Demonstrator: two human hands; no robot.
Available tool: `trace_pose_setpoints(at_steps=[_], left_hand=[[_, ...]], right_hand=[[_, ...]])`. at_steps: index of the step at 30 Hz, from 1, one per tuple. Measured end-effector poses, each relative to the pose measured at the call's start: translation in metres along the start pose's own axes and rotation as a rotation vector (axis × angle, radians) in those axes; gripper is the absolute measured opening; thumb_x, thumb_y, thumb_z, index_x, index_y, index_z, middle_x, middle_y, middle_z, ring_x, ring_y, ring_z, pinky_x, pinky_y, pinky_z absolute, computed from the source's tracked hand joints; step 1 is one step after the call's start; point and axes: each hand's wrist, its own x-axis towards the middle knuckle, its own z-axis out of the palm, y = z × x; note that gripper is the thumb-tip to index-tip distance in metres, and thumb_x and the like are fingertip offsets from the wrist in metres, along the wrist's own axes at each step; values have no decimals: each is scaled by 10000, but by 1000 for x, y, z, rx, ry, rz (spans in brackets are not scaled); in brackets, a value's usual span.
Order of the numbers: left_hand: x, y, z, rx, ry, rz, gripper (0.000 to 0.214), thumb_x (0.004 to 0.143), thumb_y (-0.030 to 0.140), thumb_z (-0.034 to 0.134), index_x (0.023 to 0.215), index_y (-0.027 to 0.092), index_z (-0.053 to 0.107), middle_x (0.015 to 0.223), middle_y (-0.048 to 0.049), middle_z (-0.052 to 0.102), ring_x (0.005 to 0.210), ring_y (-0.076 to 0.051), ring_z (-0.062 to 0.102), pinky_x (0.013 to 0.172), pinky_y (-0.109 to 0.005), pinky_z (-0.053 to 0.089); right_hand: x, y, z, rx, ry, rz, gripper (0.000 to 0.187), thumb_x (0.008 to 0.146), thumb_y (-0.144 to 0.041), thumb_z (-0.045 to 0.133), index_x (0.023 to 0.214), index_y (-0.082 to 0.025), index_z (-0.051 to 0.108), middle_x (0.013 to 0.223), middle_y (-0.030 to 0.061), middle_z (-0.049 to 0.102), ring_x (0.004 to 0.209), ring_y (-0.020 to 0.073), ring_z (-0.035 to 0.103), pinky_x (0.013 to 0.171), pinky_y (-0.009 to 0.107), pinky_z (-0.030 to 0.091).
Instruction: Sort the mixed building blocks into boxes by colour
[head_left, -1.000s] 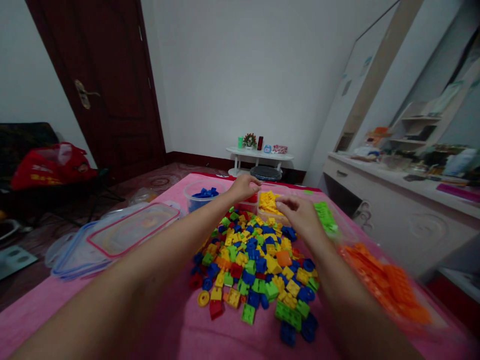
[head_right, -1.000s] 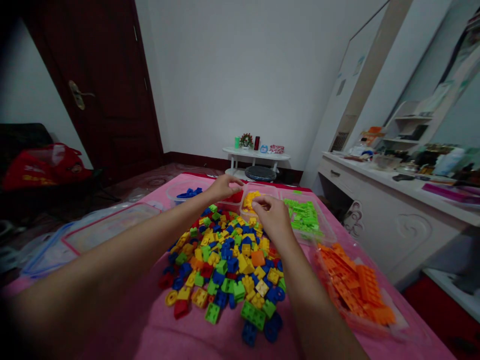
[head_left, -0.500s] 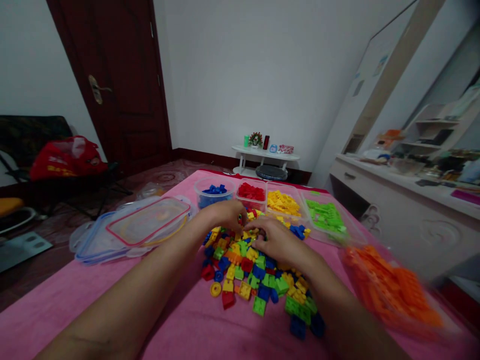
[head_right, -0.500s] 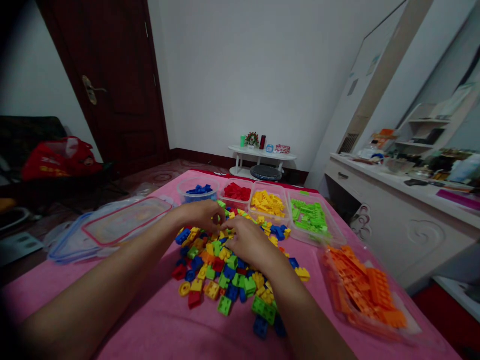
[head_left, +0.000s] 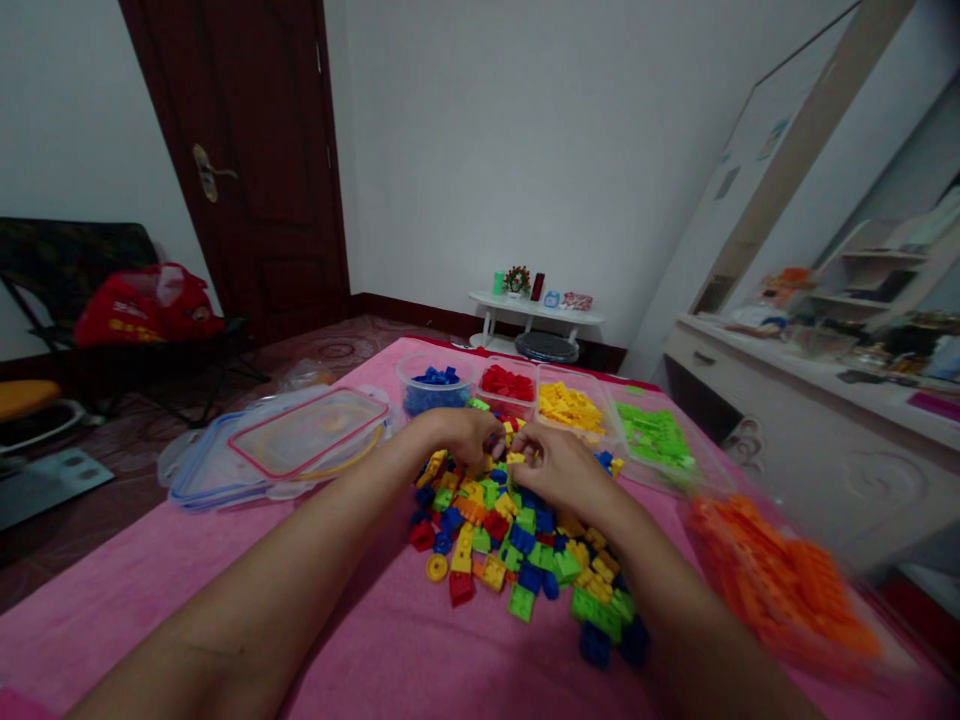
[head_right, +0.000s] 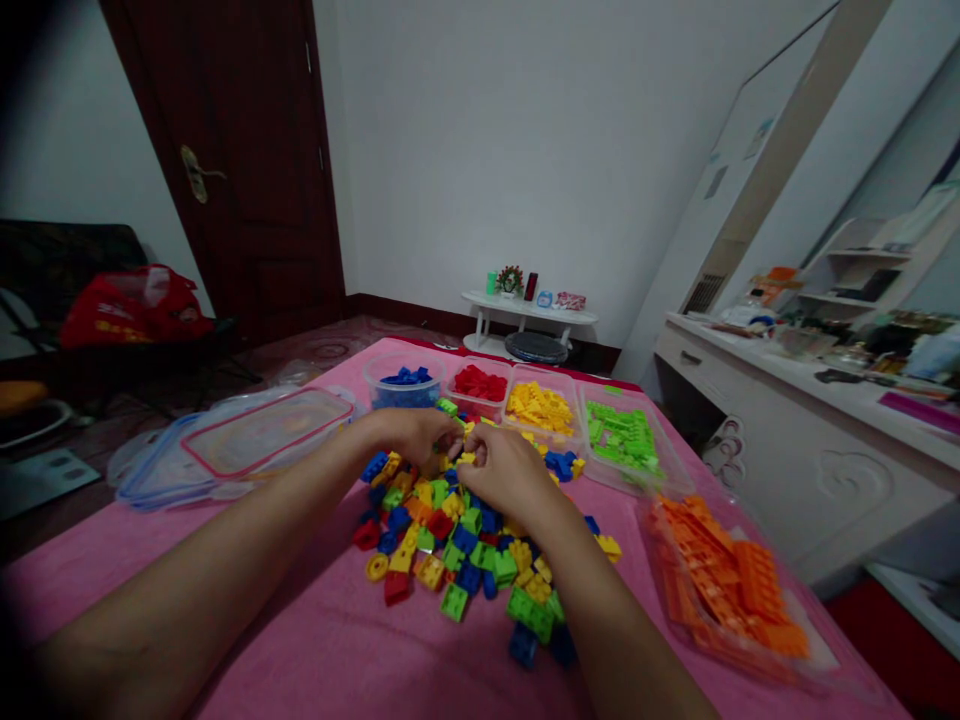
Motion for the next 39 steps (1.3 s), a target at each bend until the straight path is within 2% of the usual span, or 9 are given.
trace_pose_setpoints(at_steps=[5,10,18,22,25,28,31,35,39], left_hand=[[-1,3,-2,50,12,-31,385,542,139,596,925,175,605,794,-2,637,649,-138,547,519,-193,407],[1,-1,-1,7,30,-13,341,549,151,589,888,188,604,732,20,609,607,-121,531,497,-184,387],[1,-6,-1,-66,73,24,298,563,145,589,856,179,634,715,17,617,607,-117,547,504,-179,393],[-4,-12,-8,-203,99,5,307,568,153,613,874,170,636,716,14,630,595,-112,555,492,-172,396],[-6,-14,-14,-361,216,-32,325,578,153,621,903,155,621,662,22,604,539,-96,530,471,-171,387],[-6,-13,-20,-564,409,-15,294,612,159,616,903,131,597,629,25,570,515,-81,514,482,-176,400],[-6,-7,-24,-714,526,101,263,623,168,633,877,124,581,633,26,562,523,-67,512,504,-171,404],[-11,5,-28,-767,526,236,271,636,199,658,887,122,591,660,18,589,546,-67,528,516,-169,407],[-18,20,-30,-711,526,281,255,658,197,650,892,100,633,768,-29,654,669,-99,590,621,-204,460]], right_hand=[[-13,-25,-15,-209,-163,-27,183,711,-298,534,804,-252,685,722,12,659,648,156,570,535,248,283],[-20,-42,-5,-467,-227,17,241,681,-317,555,841,-199,691,843,98,697,781,246,628,579,286,344],[-15,-33,2,-391,-187,6,163,666,-248,532,727,-206,677,746,72,679,697,211,613,542,271,309],[-4,-14,-5,-90,-1,27,149,704,-297,543,628,-179,591,599,19,582,582,137,522,502,244,268],[3,-3,-6,389,137,115,230,766,-372,514,648,-175,525,565,-11,536,490,95,450,459,214,288],[7,0,-2,957,131,298,180,779,-348,508,725,-177,499,604,-6,584,438,81,464,412,188,335],[7,-1,1,1371,125,402,59,739,-209,524,772,-165,505,682,31,645,505,101,569,438,185,431],[6,-2,0,1622,118,396,132,719,-100,510,838,-133,556,721,55,670,569,116,623,474,189,498],[6,-2,0,1758,57,411,175,828,-279,514,909,-135,573,674,42,648,531,123,615,399,179,472]])
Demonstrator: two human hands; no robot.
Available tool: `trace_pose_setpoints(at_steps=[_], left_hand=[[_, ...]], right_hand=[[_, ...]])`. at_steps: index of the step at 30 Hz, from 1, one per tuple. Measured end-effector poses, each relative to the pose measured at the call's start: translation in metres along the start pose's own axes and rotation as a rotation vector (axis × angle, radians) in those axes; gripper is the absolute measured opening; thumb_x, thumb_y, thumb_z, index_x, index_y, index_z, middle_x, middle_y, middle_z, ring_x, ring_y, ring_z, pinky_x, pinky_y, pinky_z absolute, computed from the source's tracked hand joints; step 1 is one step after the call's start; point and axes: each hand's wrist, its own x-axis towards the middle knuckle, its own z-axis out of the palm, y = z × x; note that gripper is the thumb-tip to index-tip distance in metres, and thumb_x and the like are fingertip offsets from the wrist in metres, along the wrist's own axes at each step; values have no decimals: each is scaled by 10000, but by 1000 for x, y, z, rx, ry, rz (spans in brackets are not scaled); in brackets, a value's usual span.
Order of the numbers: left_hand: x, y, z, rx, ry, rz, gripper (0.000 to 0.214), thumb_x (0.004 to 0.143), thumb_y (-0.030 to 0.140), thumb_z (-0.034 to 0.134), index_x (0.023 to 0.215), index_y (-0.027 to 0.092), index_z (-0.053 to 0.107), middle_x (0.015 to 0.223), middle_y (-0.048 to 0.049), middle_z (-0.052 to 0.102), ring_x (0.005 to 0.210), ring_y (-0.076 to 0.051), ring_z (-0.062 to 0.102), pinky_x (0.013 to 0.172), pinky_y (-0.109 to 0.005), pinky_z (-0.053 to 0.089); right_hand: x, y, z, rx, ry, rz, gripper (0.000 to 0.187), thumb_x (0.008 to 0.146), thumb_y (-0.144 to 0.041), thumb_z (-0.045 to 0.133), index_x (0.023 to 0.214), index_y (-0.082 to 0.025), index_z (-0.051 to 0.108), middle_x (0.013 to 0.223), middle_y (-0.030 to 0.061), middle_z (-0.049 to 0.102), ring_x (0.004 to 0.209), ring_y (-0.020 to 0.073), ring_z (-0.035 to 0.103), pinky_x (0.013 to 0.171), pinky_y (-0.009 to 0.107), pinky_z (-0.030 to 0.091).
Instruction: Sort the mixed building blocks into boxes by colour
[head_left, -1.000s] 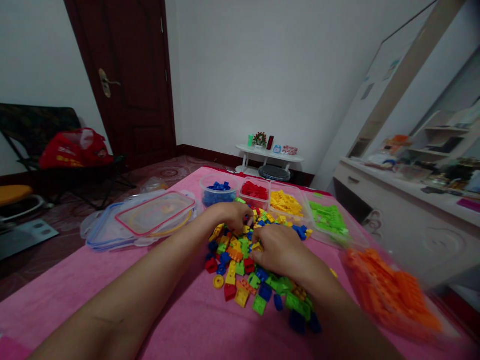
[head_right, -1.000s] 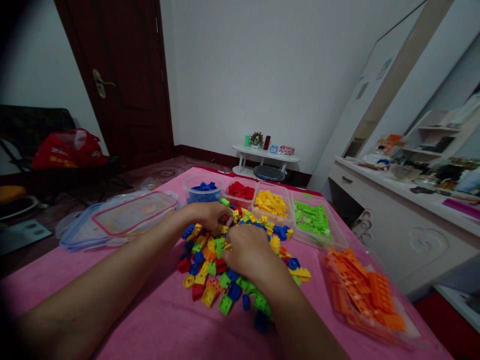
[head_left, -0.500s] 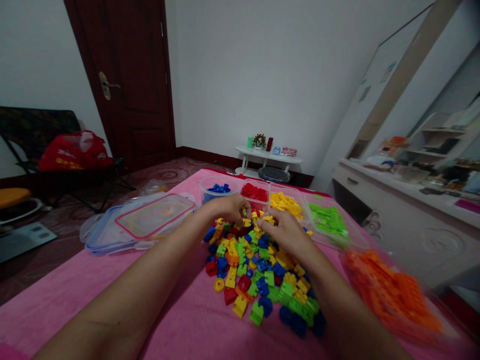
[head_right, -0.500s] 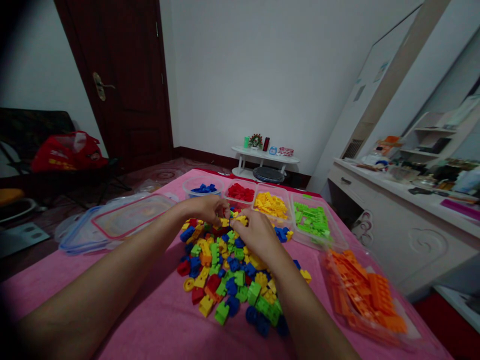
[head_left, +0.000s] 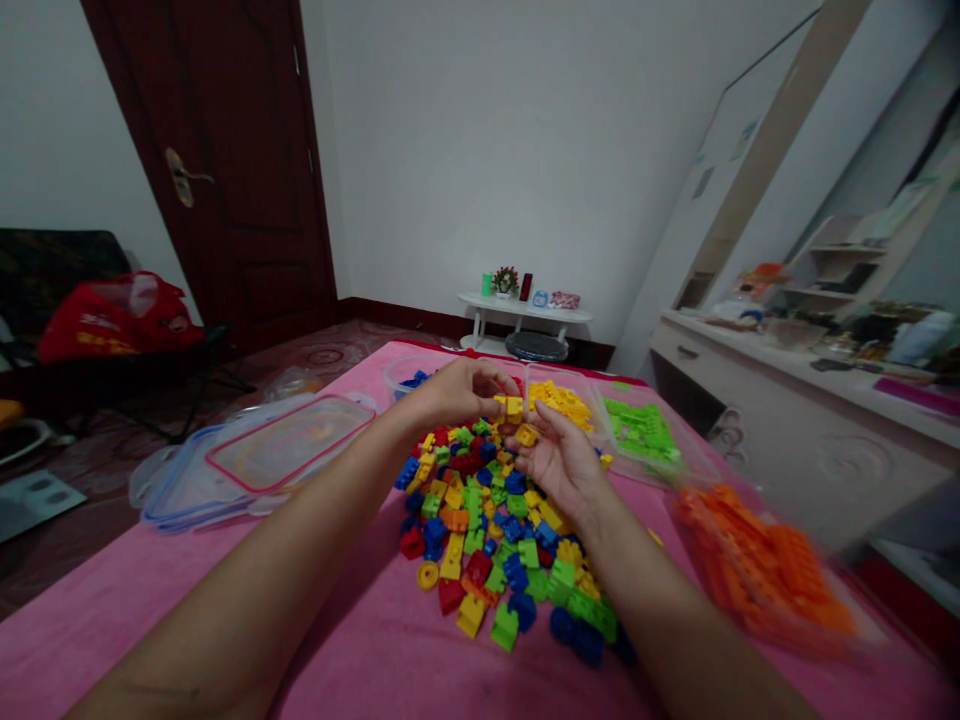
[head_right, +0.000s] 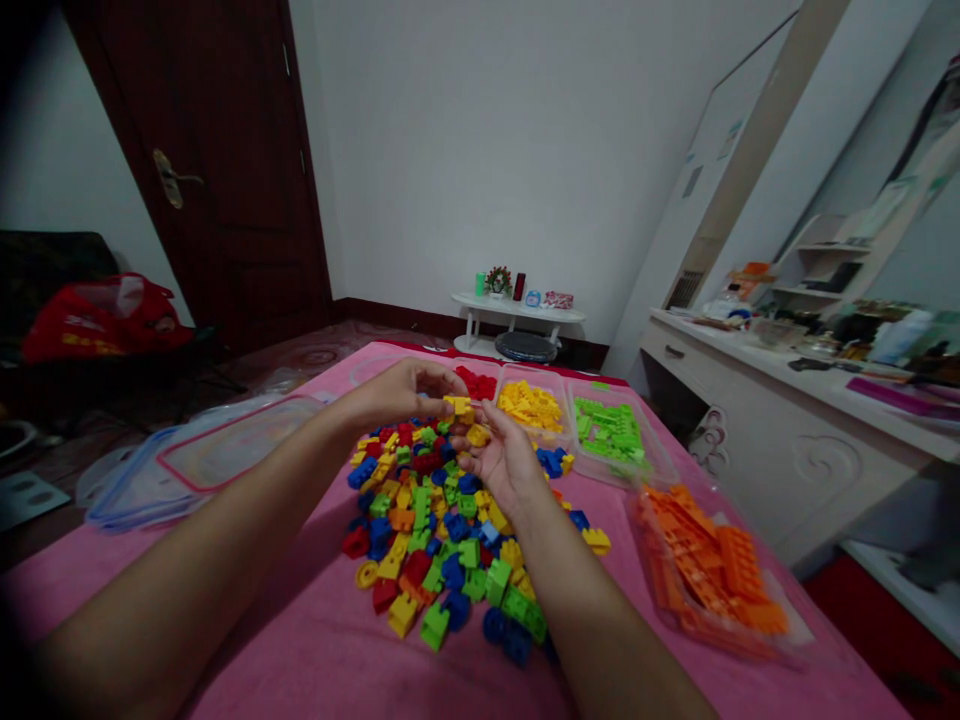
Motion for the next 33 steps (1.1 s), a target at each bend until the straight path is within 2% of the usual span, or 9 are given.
trace_pose_setpoints(at_steps=[7,10,14,17,23,25,28,30,33], left_hand=[[-2,12,13,146,-75,-40,279,706,177,622,965,83,669,822,-55,696,715,-120,618,681,-227,481],[-1,14,14,204,-23,-32,256,711,192,634,941,88,676,808,-50,698,703,-120,617,668,-227,484],[0,16,13,181,152,-37,243,722,213,651,920,75,668,798,-61,694,694,-116,617,648,-225,489],[1,16,15,171,204,-37,259,744,214,639,968,88,674,821,-61,704,703,-114,625,662,-227,497],[3,5,32,260,196,18,291,777,261,609,1022,134,700,973,-71,714,853,-174,651,749,-264,510],[3,2,39,268,160,26,325,813,275,563,1096,159,674,1059,-65,694,928,-186,641,795,-277,506],[3,2,45,299,129,57,384,854,281,498,1213,190,601,1183,-57,640,1054,-196,599,865,-293,487],[3,4,46,306,137,71,411,857,256,484,1255,186,563,1220,-60,617,1092,-192,581,892,-292,476],[5,5,41,313,191,51,418,834,201,494,1245,162,562,1196,-68,631,1063,-180,598,878,-273,480]], right_hand=[[5,7,-3,41,5,-50,283,726,-329,700,921,-179,559,711,-24,638,458,75,553,330,140,398],[6,8,-4,36,69,-85,281,694,-275,729,894,-173,560,665,-35,610,433,49,509,316,109,349],[7,4,-4,79,162,-77,114,755,-199,604,817,-155,519,582,-30,553,390,32,433,314,98,300],[5,3,-3,112,125,-16,45,788,-160,479,830,-157,493,585,-11,550,387,38,420,312,98,270],[-3,1,5,206,-74,27,179,865,-363,443,900,-191,477,640,-22,553,419,57,449,316,107,257],[-3,0,7,229,-77,30,226,854,-421,487,873,-197,468,620,-40,532,413,52,446,313,104,251],[0,0,6,275,-32,21,192,869,-388,500,860,-199,468,594,-59,513,389,39,429,305,95,233],[2,0,3,313,-22,11,153,898,-345,461,873,-195,479,608,-58,521,369,28,399,297,92,228],[3,-3,-2,325,-15,12,254,935,-381,345,886,-178,489,652,-17,534,381,32,384,286,93,235]])
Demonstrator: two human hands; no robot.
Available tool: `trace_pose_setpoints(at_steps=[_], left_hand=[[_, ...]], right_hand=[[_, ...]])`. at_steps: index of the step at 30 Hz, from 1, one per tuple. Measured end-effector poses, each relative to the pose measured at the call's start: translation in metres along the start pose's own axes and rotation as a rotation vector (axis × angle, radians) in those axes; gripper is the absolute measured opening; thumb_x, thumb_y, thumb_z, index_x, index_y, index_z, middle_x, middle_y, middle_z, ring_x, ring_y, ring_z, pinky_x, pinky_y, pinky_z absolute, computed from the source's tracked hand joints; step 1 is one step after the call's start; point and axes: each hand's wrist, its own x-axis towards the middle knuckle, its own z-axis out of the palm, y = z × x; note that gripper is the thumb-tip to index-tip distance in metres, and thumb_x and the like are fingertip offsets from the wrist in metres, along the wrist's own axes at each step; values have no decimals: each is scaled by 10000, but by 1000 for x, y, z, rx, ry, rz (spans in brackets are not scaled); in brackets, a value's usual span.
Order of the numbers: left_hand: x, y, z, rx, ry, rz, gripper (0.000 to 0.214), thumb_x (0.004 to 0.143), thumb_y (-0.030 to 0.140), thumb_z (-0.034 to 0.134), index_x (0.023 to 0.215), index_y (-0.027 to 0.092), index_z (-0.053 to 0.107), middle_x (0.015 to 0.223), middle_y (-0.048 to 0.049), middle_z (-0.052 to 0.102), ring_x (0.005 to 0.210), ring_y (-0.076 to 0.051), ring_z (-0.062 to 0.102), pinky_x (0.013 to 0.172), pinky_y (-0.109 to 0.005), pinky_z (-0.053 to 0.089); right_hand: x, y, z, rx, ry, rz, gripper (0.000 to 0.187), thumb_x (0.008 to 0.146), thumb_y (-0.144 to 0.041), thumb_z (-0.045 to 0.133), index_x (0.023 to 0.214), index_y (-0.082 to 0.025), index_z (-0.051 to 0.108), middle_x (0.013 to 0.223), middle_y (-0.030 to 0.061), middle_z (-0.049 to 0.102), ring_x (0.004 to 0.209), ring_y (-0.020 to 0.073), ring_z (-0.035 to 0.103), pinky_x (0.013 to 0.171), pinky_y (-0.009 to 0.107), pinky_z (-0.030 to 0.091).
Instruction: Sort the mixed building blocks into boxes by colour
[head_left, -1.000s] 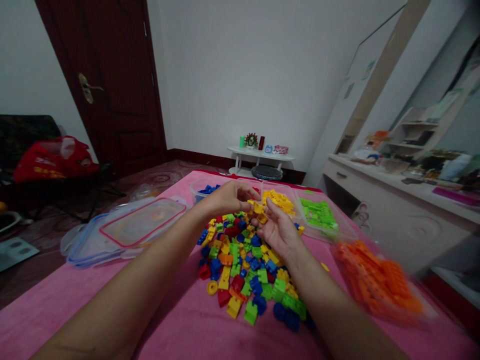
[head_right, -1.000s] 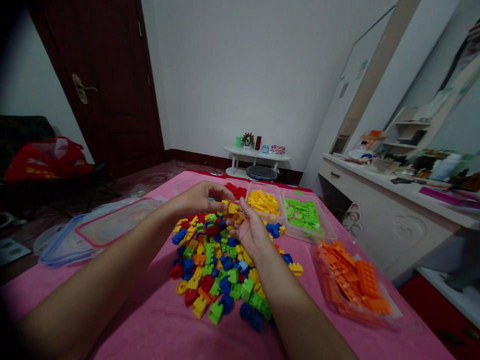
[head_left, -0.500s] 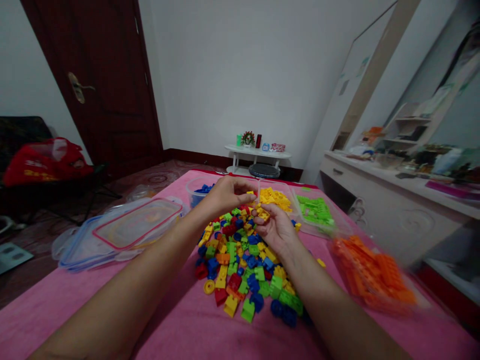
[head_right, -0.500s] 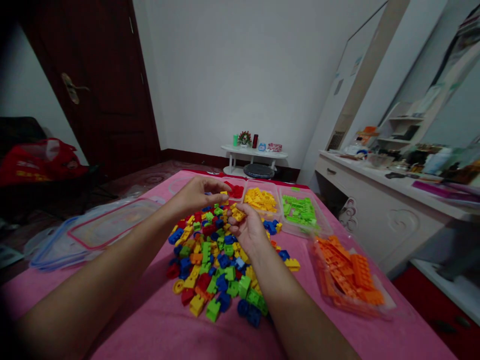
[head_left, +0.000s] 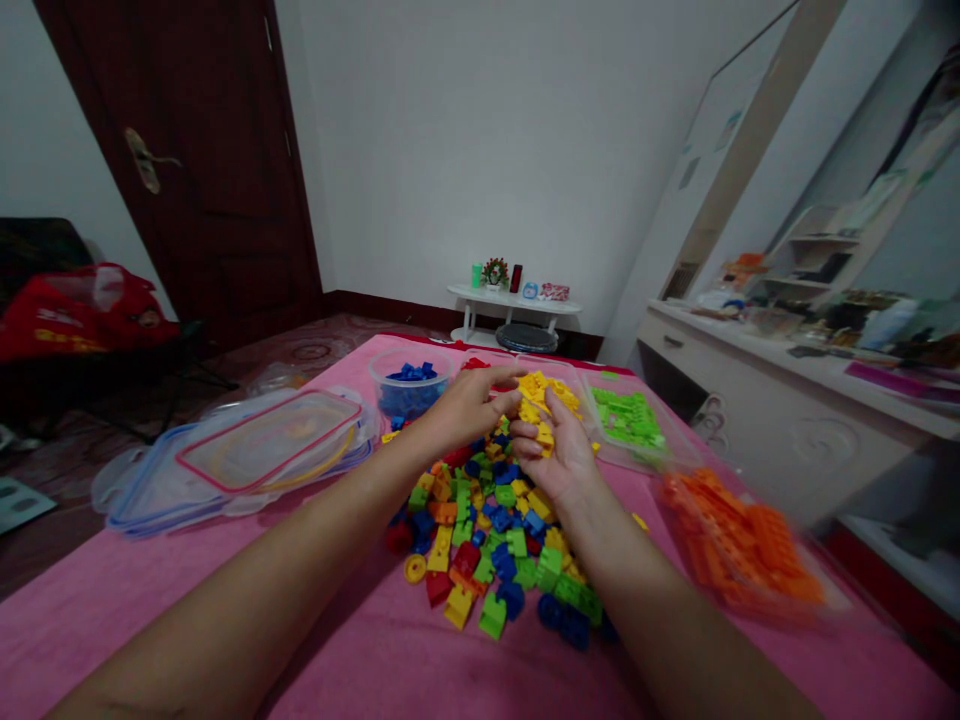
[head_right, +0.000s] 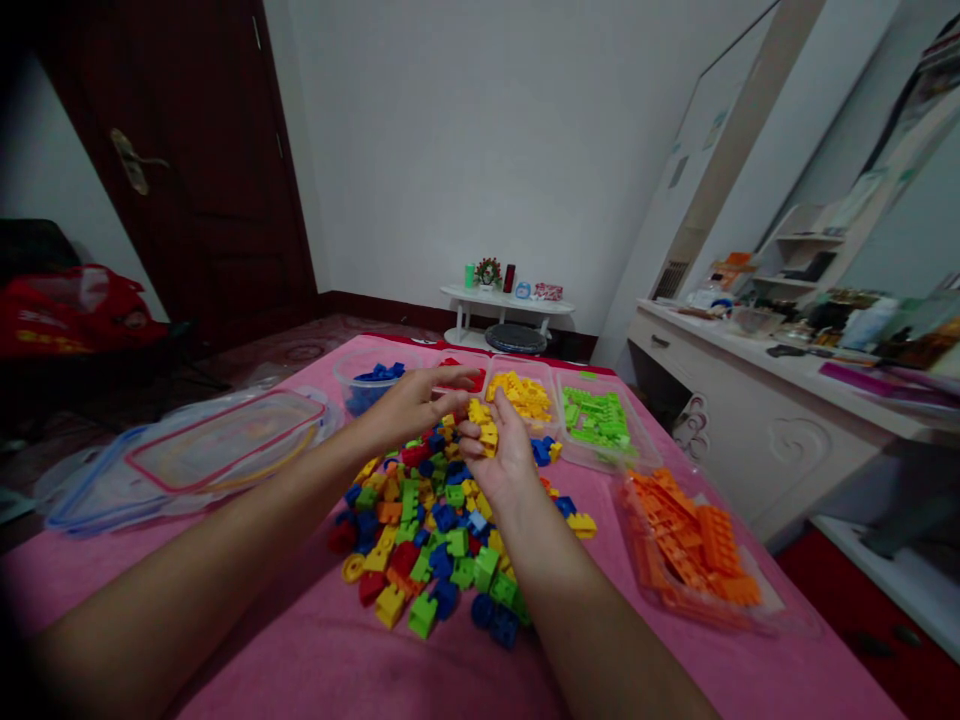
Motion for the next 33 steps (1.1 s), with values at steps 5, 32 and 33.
trace_pose_setpoints(at_steps=[5,32,33], left_hand=[[7,-21,-15,115,47,-77,303,809,182,504,1052,142,680,1057,-55,692,960,-170,626,844,-256,478],[-7,-56,-2,760,-314,-286,311,686,171,594,982,142,683,998,-165,664,922,-293,626,773,-352,488],[-7,-56,-2,757,-317,-282,311,678,162,592,973,144,685,989,-158,667,917,-288,627,768,-345,486]], right_hand=[[6,-18,-10,-15,152,-20,384,942,-442,208,899,-169,475,704,35,519,473,69,447,311,103,298],[-22,1,11,-2411,-98,-86,261,594,-372,724,812,-239,671,782,13,662,680,164,575,555,252,313],[-25,4,12,-2452,-105,-102,256,615,-363,704,842,-249,670,813,18,665,704,169,581,561,252,314]])
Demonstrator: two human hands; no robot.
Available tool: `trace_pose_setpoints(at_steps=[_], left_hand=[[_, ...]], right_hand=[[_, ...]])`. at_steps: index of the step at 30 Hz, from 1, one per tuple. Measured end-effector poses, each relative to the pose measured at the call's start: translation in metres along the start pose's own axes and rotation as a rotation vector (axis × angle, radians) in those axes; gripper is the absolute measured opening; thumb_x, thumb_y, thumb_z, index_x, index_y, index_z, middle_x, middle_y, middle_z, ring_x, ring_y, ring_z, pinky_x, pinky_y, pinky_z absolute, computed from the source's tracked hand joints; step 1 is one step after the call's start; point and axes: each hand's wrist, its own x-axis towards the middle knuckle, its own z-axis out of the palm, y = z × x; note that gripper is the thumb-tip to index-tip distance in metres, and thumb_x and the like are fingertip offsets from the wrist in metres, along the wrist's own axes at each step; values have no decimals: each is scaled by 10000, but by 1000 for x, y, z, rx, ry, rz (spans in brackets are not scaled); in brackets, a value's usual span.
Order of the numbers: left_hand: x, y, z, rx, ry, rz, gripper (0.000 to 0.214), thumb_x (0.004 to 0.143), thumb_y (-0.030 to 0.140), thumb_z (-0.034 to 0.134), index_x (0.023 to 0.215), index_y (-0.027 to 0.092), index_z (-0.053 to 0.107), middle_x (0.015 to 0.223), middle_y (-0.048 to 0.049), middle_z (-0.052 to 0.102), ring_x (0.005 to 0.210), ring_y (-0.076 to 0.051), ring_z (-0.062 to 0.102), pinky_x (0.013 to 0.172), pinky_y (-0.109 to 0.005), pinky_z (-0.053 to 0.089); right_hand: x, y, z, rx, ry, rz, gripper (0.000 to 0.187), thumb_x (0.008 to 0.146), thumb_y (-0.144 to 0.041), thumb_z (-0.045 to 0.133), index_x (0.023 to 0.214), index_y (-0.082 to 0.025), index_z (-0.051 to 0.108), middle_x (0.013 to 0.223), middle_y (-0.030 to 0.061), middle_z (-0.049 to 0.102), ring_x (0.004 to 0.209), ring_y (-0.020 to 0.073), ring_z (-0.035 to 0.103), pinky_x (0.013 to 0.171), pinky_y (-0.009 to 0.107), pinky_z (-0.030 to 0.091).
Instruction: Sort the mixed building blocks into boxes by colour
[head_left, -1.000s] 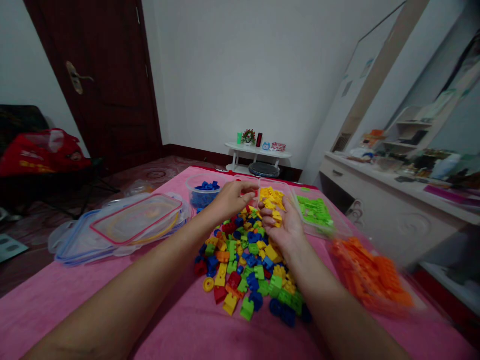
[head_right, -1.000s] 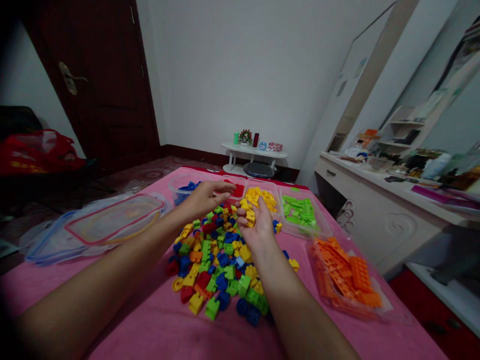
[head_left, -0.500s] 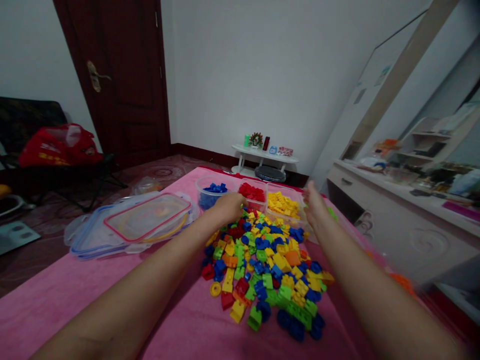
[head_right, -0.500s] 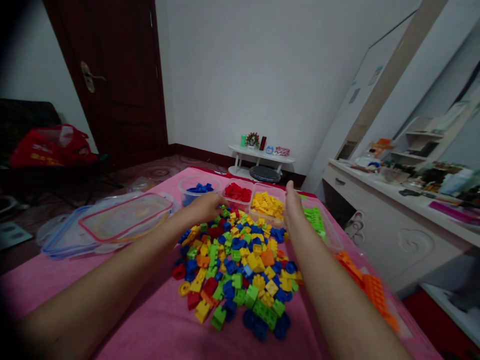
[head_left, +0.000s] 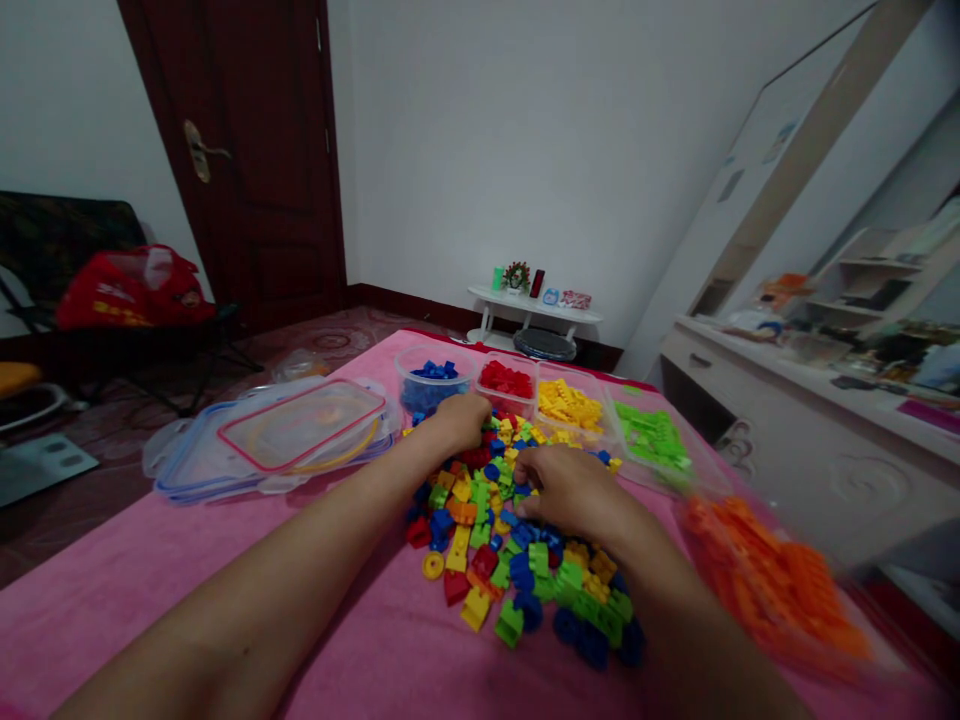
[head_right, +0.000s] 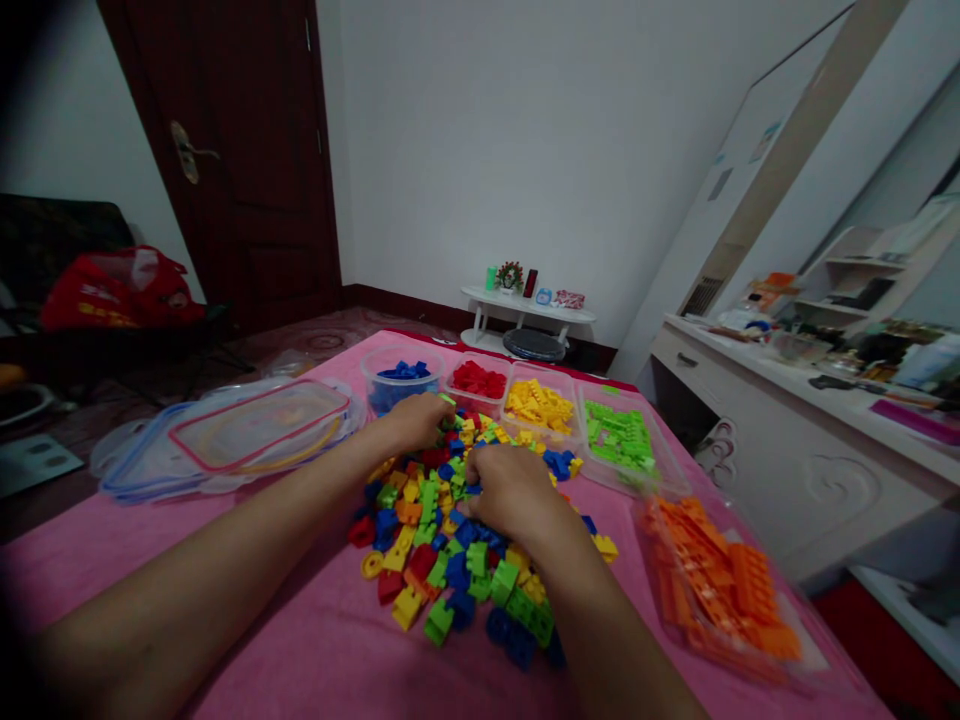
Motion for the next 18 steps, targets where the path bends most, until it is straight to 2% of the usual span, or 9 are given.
trace_pose_setpoints(at_steps=[4,8,11,14,16,18], left_hand=[[0,-5,-5,-40,15,29,390,631,114,583,1004,169,682,992,-117,676,895,-251,627,748,-291,477],[3,-11,-14,-115,75,15,435,623,98,555,1025,199,687,936,-73,696,855,-208,633,704,-240,467],[6,-13,-15,-167,116,22,399,661,109,513,995,211,704,889,-52,707,837,-184,636,687,-222,459],[8,-11,-8,-177,31,122,418,659,83,484,986,202,715,894,-48,714,796,-169,636,683,-215,456],[8,-9,-2,-155,-33,227,435,651,87,491,1008,201,711,883,-46,716,760,-165,632,686,-218,456],[6,-6,1,-124,-46,307,446,642,121,525,1044,208,696,866,-48,715,741,-173,626,675,-226,457]], right_hand=[[-5,-3,1,-47,32,-11,237,650,-286,626,878,-265,684,864,28,679,777,193,597,585,260,329],[-3,3,-2,71,28,-7,255,630,-182,582,839,-260,705,814,9,686,729,167,597,576,246,337],[1,12,-5,186,167,-10,352,636,-142,544,926,-253,709,878,19,688,786,171,597,636,247,372],[6,20,-5,296,318,33,429,658,-153,522,1052,-220,680,916,46,676,747,167,582,635,254,391],[9,23,-2,339,358,41,412,657,-147,516,1030,-191,687,905,56,671,698,157,571,621,255,397],[12,26,2,367,379,14,380,652,-135,513,981,-171,700,896,62,667,672,149,564,617,256,404]])
